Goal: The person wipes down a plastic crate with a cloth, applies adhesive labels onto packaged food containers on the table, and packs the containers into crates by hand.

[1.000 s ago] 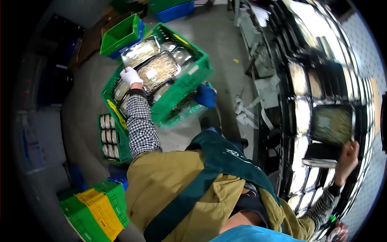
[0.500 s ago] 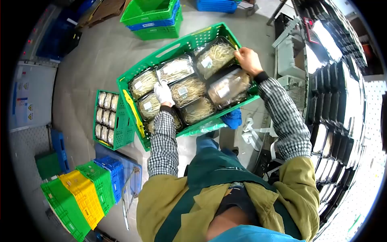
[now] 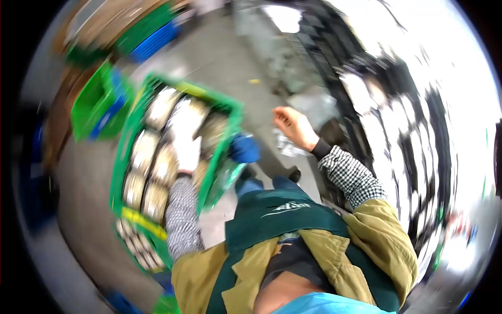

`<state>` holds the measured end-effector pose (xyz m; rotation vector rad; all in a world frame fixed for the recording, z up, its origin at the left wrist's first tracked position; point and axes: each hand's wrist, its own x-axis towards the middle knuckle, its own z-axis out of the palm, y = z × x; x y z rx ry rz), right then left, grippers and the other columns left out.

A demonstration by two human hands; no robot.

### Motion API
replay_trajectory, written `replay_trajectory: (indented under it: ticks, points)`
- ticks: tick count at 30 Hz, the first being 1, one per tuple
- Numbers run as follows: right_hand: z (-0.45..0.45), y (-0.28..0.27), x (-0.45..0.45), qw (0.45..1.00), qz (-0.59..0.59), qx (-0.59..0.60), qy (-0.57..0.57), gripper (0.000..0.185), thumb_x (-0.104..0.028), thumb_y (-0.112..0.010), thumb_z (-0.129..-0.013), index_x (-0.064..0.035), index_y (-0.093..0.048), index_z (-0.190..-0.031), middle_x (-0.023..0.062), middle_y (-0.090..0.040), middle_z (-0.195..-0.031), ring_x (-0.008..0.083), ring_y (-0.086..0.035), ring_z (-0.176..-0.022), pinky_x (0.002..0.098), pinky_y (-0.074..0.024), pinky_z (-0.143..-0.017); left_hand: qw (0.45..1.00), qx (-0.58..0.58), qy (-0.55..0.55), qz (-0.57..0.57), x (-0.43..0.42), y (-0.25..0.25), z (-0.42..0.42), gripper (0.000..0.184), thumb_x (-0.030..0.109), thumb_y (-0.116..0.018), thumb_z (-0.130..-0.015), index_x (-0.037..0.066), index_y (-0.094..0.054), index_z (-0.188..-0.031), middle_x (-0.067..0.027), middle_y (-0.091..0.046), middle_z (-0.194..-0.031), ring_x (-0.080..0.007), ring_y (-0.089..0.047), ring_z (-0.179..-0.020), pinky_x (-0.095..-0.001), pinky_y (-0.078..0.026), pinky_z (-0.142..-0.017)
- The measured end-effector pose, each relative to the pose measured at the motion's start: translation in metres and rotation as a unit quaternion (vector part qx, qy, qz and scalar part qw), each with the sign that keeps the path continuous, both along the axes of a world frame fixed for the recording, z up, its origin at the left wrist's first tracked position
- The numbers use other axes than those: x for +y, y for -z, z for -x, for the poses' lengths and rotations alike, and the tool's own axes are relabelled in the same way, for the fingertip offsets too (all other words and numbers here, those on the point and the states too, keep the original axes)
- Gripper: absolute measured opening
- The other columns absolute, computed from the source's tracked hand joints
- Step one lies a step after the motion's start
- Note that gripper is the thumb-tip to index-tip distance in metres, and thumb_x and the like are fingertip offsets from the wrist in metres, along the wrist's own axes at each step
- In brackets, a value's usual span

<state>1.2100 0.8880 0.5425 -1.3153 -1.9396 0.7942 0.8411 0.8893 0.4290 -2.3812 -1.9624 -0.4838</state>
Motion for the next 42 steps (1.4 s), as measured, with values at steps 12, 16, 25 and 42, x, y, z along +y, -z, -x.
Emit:
replay_trajectory:
  ticks: [12,16,25,42]
  points:
    - [-0.528,0.054,-0.418,0.625,-0.065,-0.159,0.761,0.026,-0.018,-0.056,-0.091,0.0,-0.057,-0.109,0.0172,-0.065,-0.095,0.0255,-0.063,-0.089,0.033,-0.0484,-0.078,0.948,-0.208,0.212,-0.114,0.012,-0.135,-0.393,0.036,-0.001,-0.062,-0.079,-0.006,-0.057,-0.114,-0.0169,-0.061,-0.113,-0.0252,-0.058,-0.106,-0.0341,-0.041,-0.098]
    - [-0.65,0.065,-0.451,0.545,0.0,-0.155,0.824,0.037,-0.032,-0.053,-0.091,-0.0002,-0.058,-0.107,0.0208,-0.06,-0.103,0.0336,-0.057,-0.098,0.0401,-0.0442,-0.085,0.839,-0.286,0.449,0.113,-0.043,-0.136,-0.675,0.039,0.006,-0.058,-0.085,-0.009,-0.05,-0.121,-0.0189,-0.059,-0.116,-0.0244,-0.056,-0.11,-0.0329,-0.041,-0.097]
    - [-0.773,0.072,-0.383,0.575,0.158,-0.058,0.801,0.054,-0.047,-0.04,-0.092,0.0008,-0.052,-0.114,0.0291,-0.059,-0.107,0.0445,-0.054,-0.105,0.0452,-0.0413,-0.09,0.878,-0.156,0.365,0.266,-0.039,-0.055,-1.013,0.05,0.041,-0.045,-0.091,-0.001,-0.051,-0.119,-0.0245,-0.061,-0.106,-0.0387,-0.055,-0.104,-0.0416,-0.043,-0.09]
    - [-0.632,-0.115,-0.294,0.767,-0.017,-0.327,0.552,0.031,-0.032,-0.049,-0.096,-0.0021,-0.052,-0.106,0.0183,-0.062,-0.091,0.0309,-0.061,-0.081,0.0371,-0.048,-0.068,0.91,-0.388,0.143,-0.008,-0.047,-0.168,-0.563,0.02,0.017,-0.062,-0.086,0.003,-0.053,-0.097,-0.0125,-0.059,-0.071,-0.0211,-0.059,-0.061,-0.0328,-0.047,-0.057]
